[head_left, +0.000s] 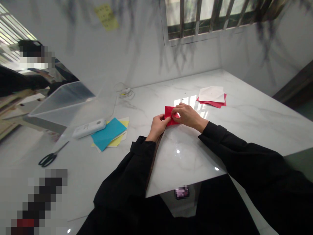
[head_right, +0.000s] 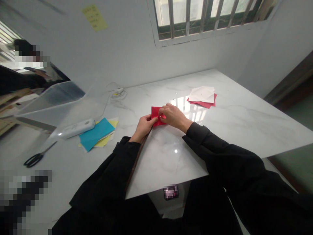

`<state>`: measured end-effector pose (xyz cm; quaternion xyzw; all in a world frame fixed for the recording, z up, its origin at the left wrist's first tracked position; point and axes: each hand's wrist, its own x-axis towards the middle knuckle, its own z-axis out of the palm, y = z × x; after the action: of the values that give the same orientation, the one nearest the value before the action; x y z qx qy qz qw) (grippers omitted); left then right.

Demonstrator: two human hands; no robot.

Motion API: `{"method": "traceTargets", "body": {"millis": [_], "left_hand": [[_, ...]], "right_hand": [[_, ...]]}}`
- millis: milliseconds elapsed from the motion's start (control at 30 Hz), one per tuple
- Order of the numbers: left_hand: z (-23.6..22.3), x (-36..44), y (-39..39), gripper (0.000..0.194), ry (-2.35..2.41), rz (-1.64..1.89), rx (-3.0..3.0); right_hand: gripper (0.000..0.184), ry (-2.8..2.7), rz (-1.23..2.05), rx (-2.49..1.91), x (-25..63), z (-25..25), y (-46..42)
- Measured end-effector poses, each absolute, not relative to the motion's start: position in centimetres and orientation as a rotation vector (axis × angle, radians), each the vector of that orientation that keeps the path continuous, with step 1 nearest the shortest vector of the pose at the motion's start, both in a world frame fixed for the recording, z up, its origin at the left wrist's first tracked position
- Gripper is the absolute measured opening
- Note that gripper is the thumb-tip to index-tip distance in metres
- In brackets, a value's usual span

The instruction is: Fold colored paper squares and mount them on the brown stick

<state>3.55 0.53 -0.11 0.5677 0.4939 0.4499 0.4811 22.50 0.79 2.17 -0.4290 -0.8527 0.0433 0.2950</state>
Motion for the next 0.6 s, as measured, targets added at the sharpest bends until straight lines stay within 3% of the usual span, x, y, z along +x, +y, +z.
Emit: {"method": "traceTargets", "body": {"millis": [600], "left_hand": [[0.33,3.6,0.49,0.024,1.276,1.077,1.399]], "right_hand": [[0.014,-2.226,0.168,-1.121,22.4,1.84,1.05]]}}
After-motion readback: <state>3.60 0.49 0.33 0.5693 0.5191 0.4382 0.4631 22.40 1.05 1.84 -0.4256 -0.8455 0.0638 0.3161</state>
